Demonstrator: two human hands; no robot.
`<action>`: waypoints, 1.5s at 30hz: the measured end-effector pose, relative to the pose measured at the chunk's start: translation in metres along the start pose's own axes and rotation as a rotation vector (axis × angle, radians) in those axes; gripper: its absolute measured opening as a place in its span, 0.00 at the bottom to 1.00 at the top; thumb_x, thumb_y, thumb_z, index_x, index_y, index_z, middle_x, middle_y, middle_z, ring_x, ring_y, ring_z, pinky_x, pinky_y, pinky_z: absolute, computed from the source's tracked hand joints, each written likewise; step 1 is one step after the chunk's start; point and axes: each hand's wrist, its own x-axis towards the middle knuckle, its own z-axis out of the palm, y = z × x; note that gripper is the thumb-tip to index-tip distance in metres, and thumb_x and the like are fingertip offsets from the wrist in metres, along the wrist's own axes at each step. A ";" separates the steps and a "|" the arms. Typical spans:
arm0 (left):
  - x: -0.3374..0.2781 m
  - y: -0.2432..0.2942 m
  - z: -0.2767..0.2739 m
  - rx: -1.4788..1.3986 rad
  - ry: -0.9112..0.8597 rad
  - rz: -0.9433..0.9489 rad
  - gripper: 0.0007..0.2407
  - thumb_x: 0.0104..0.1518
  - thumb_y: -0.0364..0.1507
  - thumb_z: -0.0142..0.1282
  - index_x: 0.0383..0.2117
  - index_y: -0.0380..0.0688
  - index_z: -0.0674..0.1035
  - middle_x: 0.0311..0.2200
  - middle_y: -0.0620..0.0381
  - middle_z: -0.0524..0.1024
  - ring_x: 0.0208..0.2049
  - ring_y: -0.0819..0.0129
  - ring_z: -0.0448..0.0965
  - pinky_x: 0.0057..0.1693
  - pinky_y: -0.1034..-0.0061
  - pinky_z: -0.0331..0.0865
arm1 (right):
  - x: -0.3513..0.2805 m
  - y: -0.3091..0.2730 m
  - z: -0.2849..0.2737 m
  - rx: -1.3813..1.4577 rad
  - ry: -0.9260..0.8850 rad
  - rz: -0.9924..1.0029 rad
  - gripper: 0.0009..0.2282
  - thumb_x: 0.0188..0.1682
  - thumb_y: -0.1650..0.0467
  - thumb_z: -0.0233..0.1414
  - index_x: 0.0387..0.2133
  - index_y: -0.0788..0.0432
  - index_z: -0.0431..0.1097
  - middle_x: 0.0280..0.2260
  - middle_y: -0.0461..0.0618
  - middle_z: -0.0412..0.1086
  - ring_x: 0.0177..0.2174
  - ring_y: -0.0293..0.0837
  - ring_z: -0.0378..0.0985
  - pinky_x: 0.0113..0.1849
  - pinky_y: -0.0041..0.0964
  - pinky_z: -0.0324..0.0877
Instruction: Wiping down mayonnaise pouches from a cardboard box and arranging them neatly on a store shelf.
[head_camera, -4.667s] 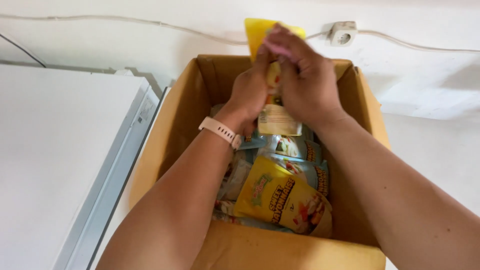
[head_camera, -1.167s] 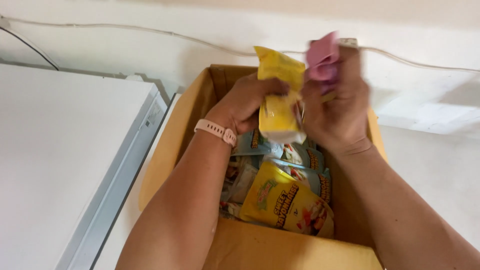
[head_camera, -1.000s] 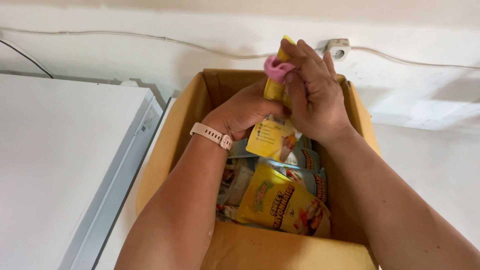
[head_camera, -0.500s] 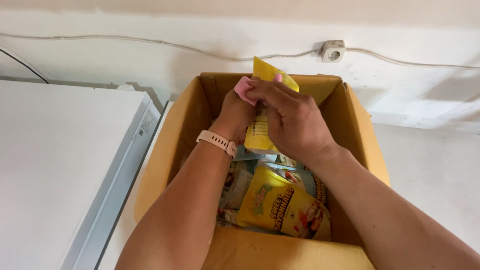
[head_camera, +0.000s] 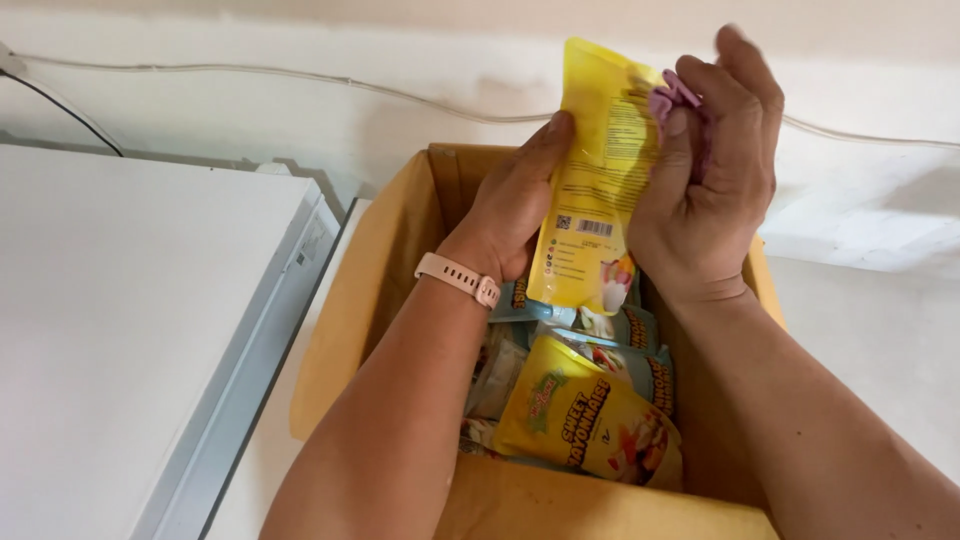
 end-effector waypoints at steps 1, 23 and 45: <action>0.002 -0.005 -0.002 -0.027 -0.020 0.012 0.23 0.67 0.42 0.43 0.63 0.43 0.67 0.49 0.52 0.78 0.46 0.65 0.80 0.51 0.68 0.77 | 0.001 -0.002 0.001 -0.099 -0.018 -0.027 0.07 0.67 0.81 0.43 0.54 0.69 0.66 0.56 0.65 0.65 0.53 0.48 0.76 0.54 0.38 0.76; -0.010 0.007 0.002 0.216 -0.062 0.056 0.23 0.53 0.42 0.66 0.49 0.36 0.78 0.42 0.53 0.82 0.42 0.67 0.83 0.48 0.69 0.79 | -0.005 0.006 -0.006 0.157 -0.333 0.573 0.13 0.53 0.74 0.61 0.44 0.64 0.63 0.32 0.49 0.68 0.30 0.33 0.67 0.31 0.27 0.67; -0.008 -0.007 -0.001 0.655 -0.009 0.474 0.13 0.58 0.30 0.63 0.46 0.39 0.79 0.40 0.56 0.84 0.41 0.73 0.83 0.48 0.76 0.78 | -0.022 0.048 0.005 -0.229 -0.229 0.095 0.04 0.62 0.75 0.52 0.38 0.63 0.66 0.34 0.55 0.70 0.27 0.41 0.73 0.29 0.31 0.69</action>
